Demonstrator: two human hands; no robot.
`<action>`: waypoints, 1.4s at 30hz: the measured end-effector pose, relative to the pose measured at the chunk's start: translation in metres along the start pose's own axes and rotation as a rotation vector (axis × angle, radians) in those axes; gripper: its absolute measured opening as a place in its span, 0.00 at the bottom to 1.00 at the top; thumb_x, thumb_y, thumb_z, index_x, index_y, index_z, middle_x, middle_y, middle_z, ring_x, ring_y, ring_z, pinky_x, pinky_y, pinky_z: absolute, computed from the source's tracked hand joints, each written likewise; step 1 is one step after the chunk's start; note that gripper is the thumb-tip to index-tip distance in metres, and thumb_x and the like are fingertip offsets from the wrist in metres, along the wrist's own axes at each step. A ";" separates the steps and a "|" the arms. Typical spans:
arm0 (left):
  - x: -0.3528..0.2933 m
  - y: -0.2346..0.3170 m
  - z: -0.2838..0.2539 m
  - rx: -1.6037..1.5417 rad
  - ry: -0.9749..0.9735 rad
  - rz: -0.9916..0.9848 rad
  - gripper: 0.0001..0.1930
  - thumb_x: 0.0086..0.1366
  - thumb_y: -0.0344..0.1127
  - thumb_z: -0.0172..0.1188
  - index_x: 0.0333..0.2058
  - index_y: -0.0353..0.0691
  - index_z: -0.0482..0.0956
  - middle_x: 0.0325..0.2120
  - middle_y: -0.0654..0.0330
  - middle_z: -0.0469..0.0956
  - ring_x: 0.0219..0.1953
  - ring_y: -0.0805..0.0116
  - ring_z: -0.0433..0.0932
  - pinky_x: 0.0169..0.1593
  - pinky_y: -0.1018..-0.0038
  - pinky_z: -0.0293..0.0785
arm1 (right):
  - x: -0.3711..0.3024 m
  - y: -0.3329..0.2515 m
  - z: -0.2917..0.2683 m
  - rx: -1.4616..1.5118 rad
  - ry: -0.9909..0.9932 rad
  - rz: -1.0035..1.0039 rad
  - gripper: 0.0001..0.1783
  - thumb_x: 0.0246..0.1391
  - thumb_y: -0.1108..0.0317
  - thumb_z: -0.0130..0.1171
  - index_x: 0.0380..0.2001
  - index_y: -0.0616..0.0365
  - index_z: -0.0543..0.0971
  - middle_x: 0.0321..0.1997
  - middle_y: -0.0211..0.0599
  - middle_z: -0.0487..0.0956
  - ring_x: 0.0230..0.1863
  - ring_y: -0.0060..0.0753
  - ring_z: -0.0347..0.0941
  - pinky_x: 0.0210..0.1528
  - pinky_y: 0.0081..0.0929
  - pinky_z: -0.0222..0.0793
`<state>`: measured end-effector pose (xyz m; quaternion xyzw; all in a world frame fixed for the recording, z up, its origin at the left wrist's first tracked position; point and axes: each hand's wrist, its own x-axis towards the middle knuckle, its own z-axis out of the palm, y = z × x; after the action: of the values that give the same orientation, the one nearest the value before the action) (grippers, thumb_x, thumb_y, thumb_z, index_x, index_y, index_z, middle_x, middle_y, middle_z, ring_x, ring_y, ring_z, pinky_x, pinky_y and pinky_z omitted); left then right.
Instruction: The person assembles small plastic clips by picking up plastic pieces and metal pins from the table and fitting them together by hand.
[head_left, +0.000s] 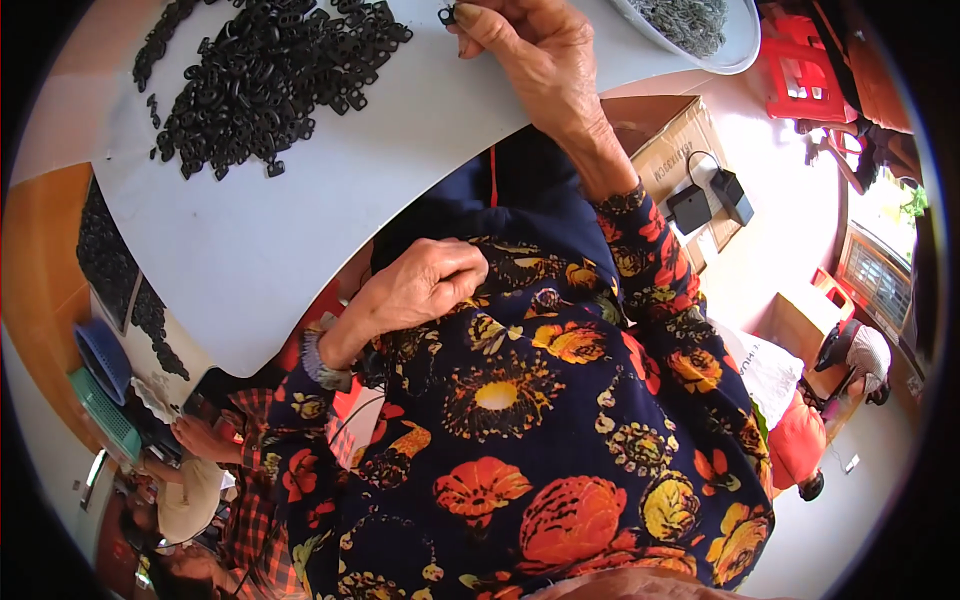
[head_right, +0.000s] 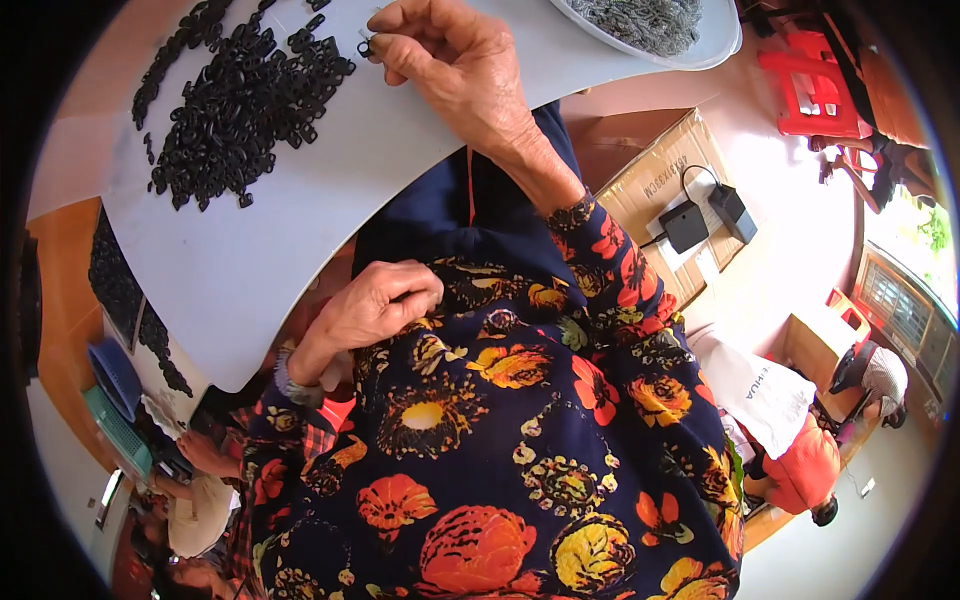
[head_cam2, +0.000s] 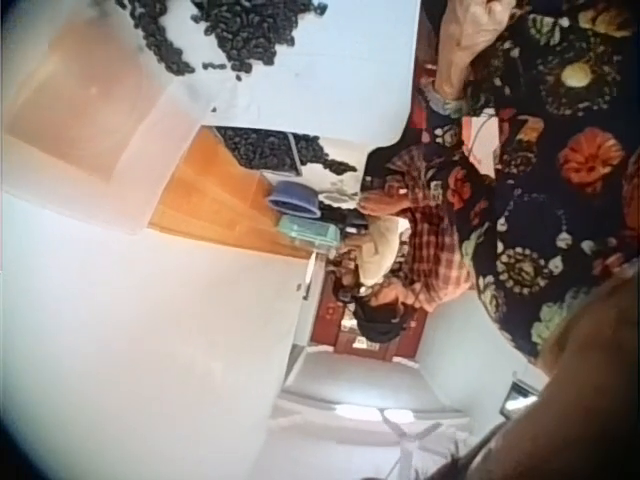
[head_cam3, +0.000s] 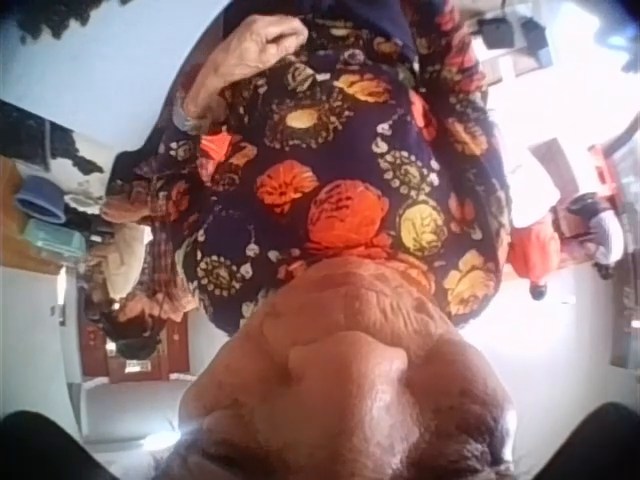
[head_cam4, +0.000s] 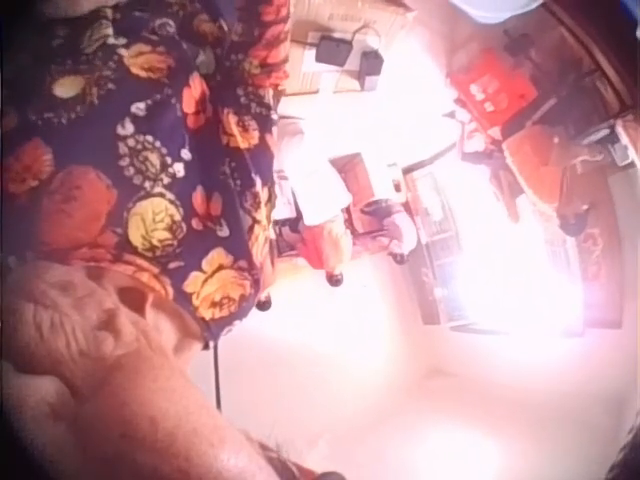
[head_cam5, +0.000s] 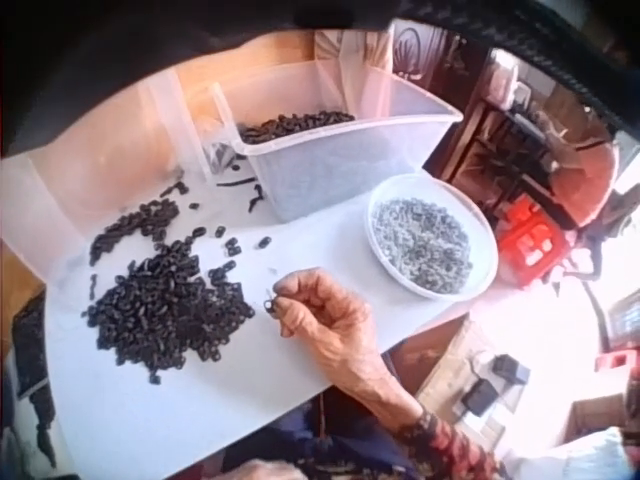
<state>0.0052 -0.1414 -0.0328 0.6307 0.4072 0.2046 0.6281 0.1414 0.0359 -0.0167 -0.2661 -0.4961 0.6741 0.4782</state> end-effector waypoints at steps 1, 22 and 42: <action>0.000 -0.001 0.002 -0.058 0.060 -0.055 0.03 0.60 0.25 0.53 0.30 0.32 0.74 0.24 0.57 0.75 0.28 0.65 0.75 0.35 0.73 0.71 | -0.002 -0.001 0.003 0.030 0.014 -0.004 0.06 0.56 0.74 0.58 0.37 0.64 0.75 0.28 0.26 0.75 0.28 0.14 0.67 0.31 0.13 0.66; 0.058 0.047 -0.176 1.143 0.587 0.254 0.12 0.55 0.25 0.54 0.40 0.37 0.75 0.30 0.53 0.71 0.43 0.52 0.67 0.51 0.64 0.67 | -0.006 0.005 0.000 -0.156 -0.024 -0.011 0.07 0.55 0.76 0.55 0.38 0.65 0.75 0.29 0.29 0.77 0.29 0.16 0.70 0.34 0.14 0.68; 0.067 0.042 -0.190 0.615 0.701 0.160 0.04 0.60 0.28 0.56 0.29 0.35 0.72 0.24 0.65 0.71 0.30 0.75 0.70 0.37 0.77 0.69 | -0.001 0.013 -0.001 -0.149 -0.013 0.030 0.07 0.55 0.76 0.54 0.38 0.65 0.75 0.29 0.28 0.77 0.28 0.16 0.69 0.33 0.15 0.67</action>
<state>-0.0914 0.0345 0.0150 0.7099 0.5865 0.3226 0.2190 0.1379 0.0345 -0.0298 -0.3038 -0.5439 0.6442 0.4436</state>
